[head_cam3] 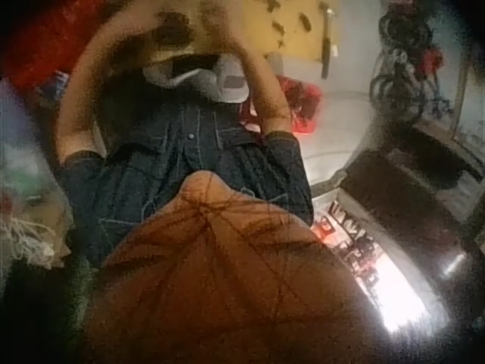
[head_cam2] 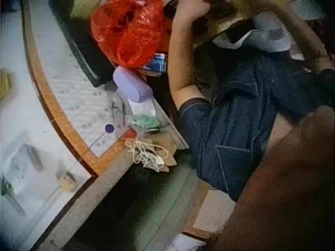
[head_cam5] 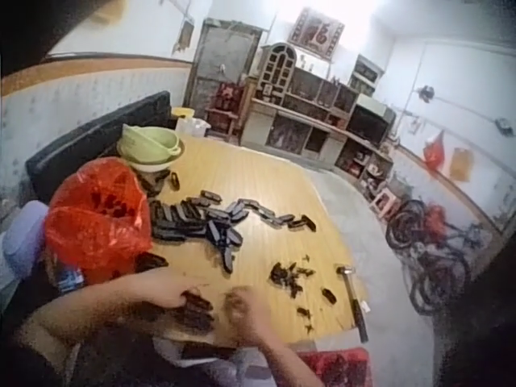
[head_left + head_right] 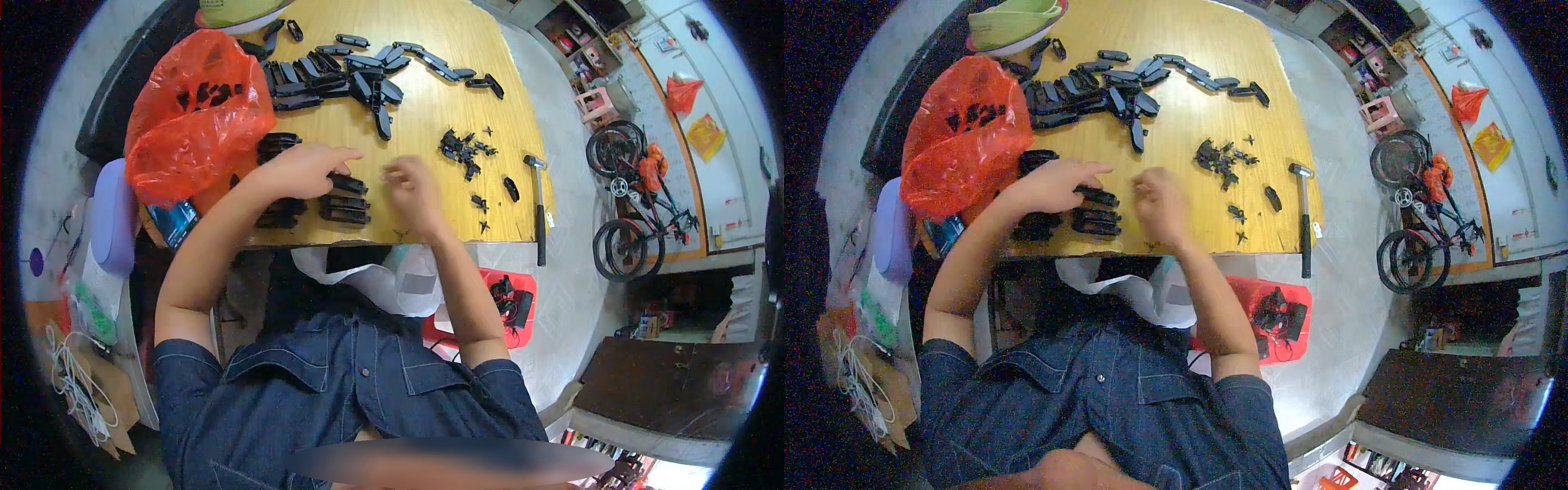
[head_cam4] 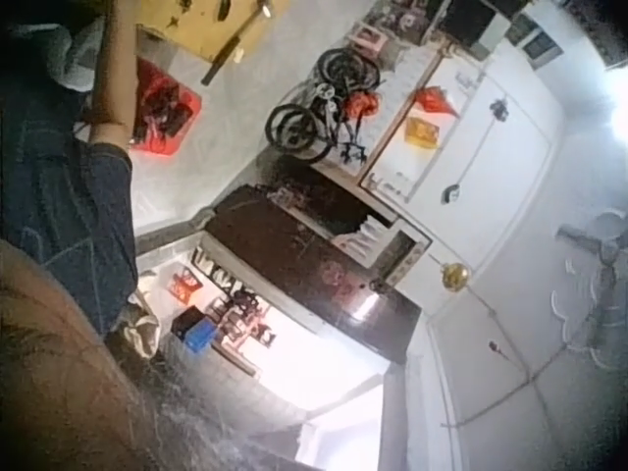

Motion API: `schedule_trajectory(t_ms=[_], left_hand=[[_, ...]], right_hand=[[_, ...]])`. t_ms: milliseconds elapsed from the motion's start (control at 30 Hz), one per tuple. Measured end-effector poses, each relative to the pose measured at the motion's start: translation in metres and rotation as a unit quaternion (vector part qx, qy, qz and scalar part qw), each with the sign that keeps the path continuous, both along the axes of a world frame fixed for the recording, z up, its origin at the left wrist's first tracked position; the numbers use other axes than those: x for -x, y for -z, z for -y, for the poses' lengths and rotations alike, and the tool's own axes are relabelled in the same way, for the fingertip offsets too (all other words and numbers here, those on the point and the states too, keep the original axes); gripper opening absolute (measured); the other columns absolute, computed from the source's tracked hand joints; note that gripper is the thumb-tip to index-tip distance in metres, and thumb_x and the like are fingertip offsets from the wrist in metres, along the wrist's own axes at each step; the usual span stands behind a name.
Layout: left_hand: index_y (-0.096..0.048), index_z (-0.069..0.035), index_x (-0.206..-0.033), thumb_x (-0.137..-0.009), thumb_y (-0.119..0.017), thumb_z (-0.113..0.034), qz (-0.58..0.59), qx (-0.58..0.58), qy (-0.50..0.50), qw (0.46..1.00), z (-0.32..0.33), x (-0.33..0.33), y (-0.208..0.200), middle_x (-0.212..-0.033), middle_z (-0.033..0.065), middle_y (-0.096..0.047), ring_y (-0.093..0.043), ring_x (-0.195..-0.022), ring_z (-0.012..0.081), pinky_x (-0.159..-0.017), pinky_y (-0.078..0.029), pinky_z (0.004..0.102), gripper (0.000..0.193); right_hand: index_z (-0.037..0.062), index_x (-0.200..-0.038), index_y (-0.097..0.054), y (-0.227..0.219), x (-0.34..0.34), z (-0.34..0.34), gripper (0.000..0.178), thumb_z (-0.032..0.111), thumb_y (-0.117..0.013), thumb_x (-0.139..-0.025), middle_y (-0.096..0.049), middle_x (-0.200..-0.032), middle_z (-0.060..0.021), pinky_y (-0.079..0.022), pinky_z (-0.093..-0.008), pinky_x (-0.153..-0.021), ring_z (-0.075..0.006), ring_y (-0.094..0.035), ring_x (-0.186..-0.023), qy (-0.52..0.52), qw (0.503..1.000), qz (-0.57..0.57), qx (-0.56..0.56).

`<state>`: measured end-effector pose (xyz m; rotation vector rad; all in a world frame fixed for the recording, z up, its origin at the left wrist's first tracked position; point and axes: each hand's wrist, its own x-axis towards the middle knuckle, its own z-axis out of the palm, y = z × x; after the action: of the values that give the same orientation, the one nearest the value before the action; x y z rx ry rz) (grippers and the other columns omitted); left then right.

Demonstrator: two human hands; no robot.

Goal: The person assembles small plastic components by hand, then sorts the assembled components into a plastic container.

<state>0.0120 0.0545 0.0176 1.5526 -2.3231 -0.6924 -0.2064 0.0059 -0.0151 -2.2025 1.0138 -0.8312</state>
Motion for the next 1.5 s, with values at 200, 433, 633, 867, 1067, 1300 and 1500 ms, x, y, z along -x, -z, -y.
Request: schedule_trajectory(t_ms=[200, 433, 633, 867, 1067, 1300, 1500], left_hand=[[-0.06, -0.014, -0.107, -0.074, -0.051, -0.008, 0.054, 0.126, -0.094, 0.986, 0.04, 0.024, 0.002, -0.09, 0.007, -0.061, -0.058, -0.084, 0.0249, -0.07, -0.048, 0.0366, 0.034], [-0.064, -0.015, -0.083, -0.072, -0.055, -0.014, 0.189, 0.359, -0.085, 0.91, 0.083, 0.033, 0.02, -0.089, 0.0031, -0.051, -0.052, -0.088, 0.0202, -0.067, -0.045, 0.0337, 0.014], [-0.061, -0.015, -0.079, -0.072, -0.057, -0.013, 0.202, 0.335, -0.032, 0.92, 0.073, 0.029, 0.016, -0.081, 0.0037, -0.056, -0.054, -0.085, 0.0212, -0.066, -0.045, 0.0349, 0.007], [-0.051, -0.006, -0.101, -0.075, -0.049, -0.004, -0.097, 0.162, -0.136, 0.973, 0.04, 0.026, -0.005, -0.078, 0.0152, -0.056, -0.057, -0.08, 0.0344, -0.069, -0.046, 0.0403, 0.027], [-0.055, -0.003, -0.089, -0.07, -0.053, -0.001, -0.148, 0.09, -0.112, 0.978, 0.032, 0.006, 0.012, -0.087, 0.0142, -0.056, -0.057, -0.076, 0.0294, -0.07, -0.047, 0.0355, 0.019], [-0.055, -0.002, -0.085, -0.067, -0.056, -0.004, -0.151, 0.09, -0.04, 0.984, 0.02, -0.004, 0.021, -0.09, 0.0125, -0.056, -0.055, -0.083, 0.0268, -0.071, -0.047, 0.0338, 0.019], [-0.06, -0.005, -0.094, -0.068, -0.066, -0.012, -0.055, 0.119, 0.0, 0.991, 0.02, -0.001, 0.017, -0.098, 0.0136, -0.058, -0.054, -0.095, 0.0308, -0.084, -0.044, 0.0363, 0.028]], right_hand=[[0.0041, -0.083, -0.061, -0.012, 0.049, 0.052, 0.012, 0.008, -0.053, -0.075, -0.057, -0.088, -0.0135, -0.045, -0.0404, -0.074, -0.0303, -0.053, -0.088, 0.181, 0.946, -0.207, 0.174], [0.0059, -0.076, -0.053, -0.001, 0.047, 0.058, 0.003, 0.007, -0.052, -0.072, -0.056, -0.082, -0.0139, -0.046, -0.0429, -0.07, -0.0308, -0.053, -0.082, 0.124, 0.932, -0.242, 0.238], [0.0043, -0.084, -0.055, 0.006, 0.047, 0.056, 0.011, 0.004, -0.052, -0.073, -0.057, -0.085, -0.0141, -0.046, -0.0422, -0.07, -0.0319, -0.054, -0.085, 0.131, 0.952, -0.192, 0.199], [0.0025, -0.092, -0.061, -0.01, 0.034, 0.055, 0.02, 0.016, -0.057, -0.078, -0.062, -0.09, -0.0149, -0.046, -0.0395, -0.076, -0.0311, -0.059, -0.086, 0.131, 0.967, -0.2, 0.092], [0.0041, -0.095, -0.061, -0.012, 0.017, 0.042, 0.021, 0.01, -0.056, -0.075, -0.061, -0.089, -0.0144, -0.047, -0.0387, -0.074, -0.0309, -0.058, -0.086, 0.108, 0.991, -0.076, 0.033], [0.007, -0.084, -0.057, -0.008, 0.014, 0.011, 0.013, 0.004, -0.053, -0.073, -0.059, -0.095, -0.0086, -0.049, -0.0356, -0.071, -0.0257, -0.058, -0.086, -0.003, 0.942, -0.207, 0.263], [0.0039, -0.087, -0.054, 0.005, 0.033, -0.001, 0.015, 0.01, -0.056, -0.073, -0.058, -0.089, -0.0125, -0.048, -0.0396, -0.07, -0.0299, -0.055, -0.087, -0.007, 0.966, -0.092, 0.242]])
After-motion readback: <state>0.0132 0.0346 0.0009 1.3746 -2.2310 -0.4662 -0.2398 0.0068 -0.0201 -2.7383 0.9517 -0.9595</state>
